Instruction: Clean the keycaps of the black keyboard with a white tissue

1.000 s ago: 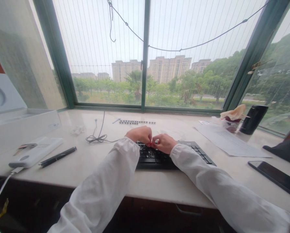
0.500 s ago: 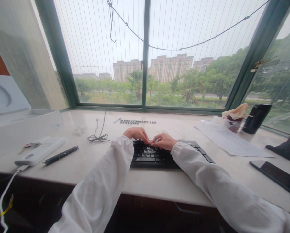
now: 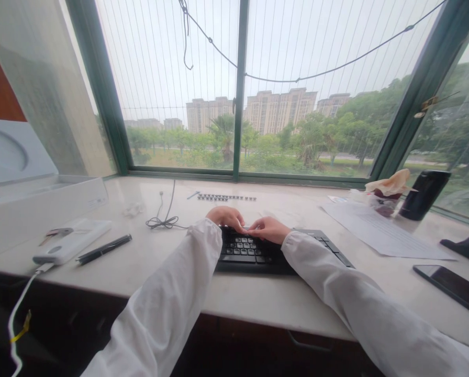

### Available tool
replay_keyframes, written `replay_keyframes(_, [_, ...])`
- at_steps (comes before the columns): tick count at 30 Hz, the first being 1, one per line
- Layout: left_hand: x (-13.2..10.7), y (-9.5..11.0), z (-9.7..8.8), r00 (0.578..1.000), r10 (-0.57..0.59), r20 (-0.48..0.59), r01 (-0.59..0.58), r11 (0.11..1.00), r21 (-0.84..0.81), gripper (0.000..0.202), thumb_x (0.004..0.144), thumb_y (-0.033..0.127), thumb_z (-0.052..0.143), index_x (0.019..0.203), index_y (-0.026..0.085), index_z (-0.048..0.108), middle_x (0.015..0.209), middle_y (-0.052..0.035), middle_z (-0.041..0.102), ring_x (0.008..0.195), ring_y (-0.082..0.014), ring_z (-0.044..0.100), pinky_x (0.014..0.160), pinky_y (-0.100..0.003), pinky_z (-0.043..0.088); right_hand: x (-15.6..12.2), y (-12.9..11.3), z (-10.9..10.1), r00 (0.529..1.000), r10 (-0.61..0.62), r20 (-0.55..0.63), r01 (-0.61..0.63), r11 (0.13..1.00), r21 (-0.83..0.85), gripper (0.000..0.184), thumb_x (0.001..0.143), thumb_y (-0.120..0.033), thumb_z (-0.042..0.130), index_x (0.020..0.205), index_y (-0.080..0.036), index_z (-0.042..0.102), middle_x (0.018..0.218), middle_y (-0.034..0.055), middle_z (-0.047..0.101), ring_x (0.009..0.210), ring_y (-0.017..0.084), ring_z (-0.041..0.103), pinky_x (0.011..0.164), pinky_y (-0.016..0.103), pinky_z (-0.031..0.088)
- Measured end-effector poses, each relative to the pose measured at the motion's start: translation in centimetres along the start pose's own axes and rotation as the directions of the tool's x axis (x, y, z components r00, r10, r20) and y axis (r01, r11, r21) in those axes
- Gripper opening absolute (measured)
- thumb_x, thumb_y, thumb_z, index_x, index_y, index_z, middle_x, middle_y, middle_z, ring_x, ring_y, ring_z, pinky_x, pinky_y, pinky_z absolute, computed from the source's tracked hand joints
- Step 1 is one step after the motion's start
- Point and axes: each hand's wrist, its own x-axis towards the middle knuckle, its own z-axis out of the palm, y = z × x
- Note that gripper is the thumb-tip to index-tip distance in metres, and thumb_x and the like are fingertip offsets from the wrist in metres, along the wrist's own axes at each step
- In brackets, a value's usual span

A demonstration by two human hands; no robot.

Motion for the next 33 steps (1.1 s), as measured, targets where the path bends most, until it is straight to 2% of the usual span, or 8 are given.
replay_keyframes(4, [-0.3, 0.4, 0.0, 1.000, 0.021, 0.015, -0.020, 1.000, -0.023, 0.042, 0.054, 0.044, 0.079, 0.087, 0.021, 0.067, 0.076, 0.0025, 0.059, 0.067, -0.0124, 0.048, 0.056, -0.022, 0.034, 0.0, 0.2, -0.2, 0.999, -0.031, 0.028, 0.029, 0.999, 0.044, 0.045, 0.067, -0.055, 0.071, 0.088, -0.014, 0.076, 0.053, -0.0014, 0.057, 0.055, 0.012, 0.050, 0.054, 0.024, 0.035])
replay_keyframes(14, [-0.9, 1.5, 0.0, 0.996, 0.061, 0.073, -0.062, 0.998, 0.013, 0.014, 0.062, 0.026, 0.067, 0.073, 0.020, 0.061, 0.064, 0.0040, 0.048, 0.059, -0.0110, 0.039, 0.053, -0.023, 0.033, -0.1, 0.1, -0.1, 0.999, -0.047, 0.003, 0.047, 0.998, -0.044, 0.033, 0.074, -0.044, 0.066, 0.087, -0.016, 0.075, 0.060, -0.0004, 0.062, 0.057, 0.012, 0.053, 0.057, 0.025, 0.039])
replay_keyframes(21, [-0.9, 1.5, 0.1, 0.988, 0.092, 0.125, -0.094, 0.996, 0.010, 0.015, 0.061, 0.027, 0.067, 0.067, 0.020, 0.055, 0.058, 0.0048, 0.040, 0.054, -0.0098, 0.031, 0.050, -0.024, 0.027, -0.6, -0.1, 0.4, 0.994, -0.076, -0.079, 0.068, 0.992, -0.105, 0.025, 0.071, -0.039, 0.070, 0.083, -0.016, 0.073, 0.053, -0.0031, 0.057, 0.054, 0.011, 0.051, 0.054, 0.024, 0.036])
replay_keyframes(28, [-0.7, 1.8, 0.2, 0.994, 0.062, 0.091, -0.064, 0.998, 0.019, 0.016, 0.060, 0.025, 0.069, 0.064, 0.019, 0.055, 0.056, 0.0053, 0.040, 0.052, -0.0094, 0.031, 0.049, -0.025, 0.025, -0.7, -0.5, 0.4, 0.997, -0.037, -0.063, 0.033, 0.997, -0.064, 0.023, 0.072, -0.037, 0.069, 0.080, -0.016, 0.071, 0.049, -0.0042, 0.054, 0.051, 0.010, 0.049, 0.054, 0.024, 0.035])
replay_keyframes(33, [-1.0, 2.4, 0.2, 0.997, 0.068, 0.030, -0.071, 0.988, 0.140, 0.011, 0.063, 0.022, 0.069, 0.065, 0.018, 0.059, 0.057, 0.0050, 0.046, 0.054, -0.0096, 0.036, 0.051, -0.024, 0.029, -0.6, -0.5, 0.5, 0.998, -0.022, -0.060, 0.018, 0.998, -0.062, 0.019, 0.072, -0.035, 0.070, 0.079, -0.017, 0.071, 0.048, -0.0045, 0.055, 0.050, 0.010, 0.049, 0.053, 0.024, 0.035])
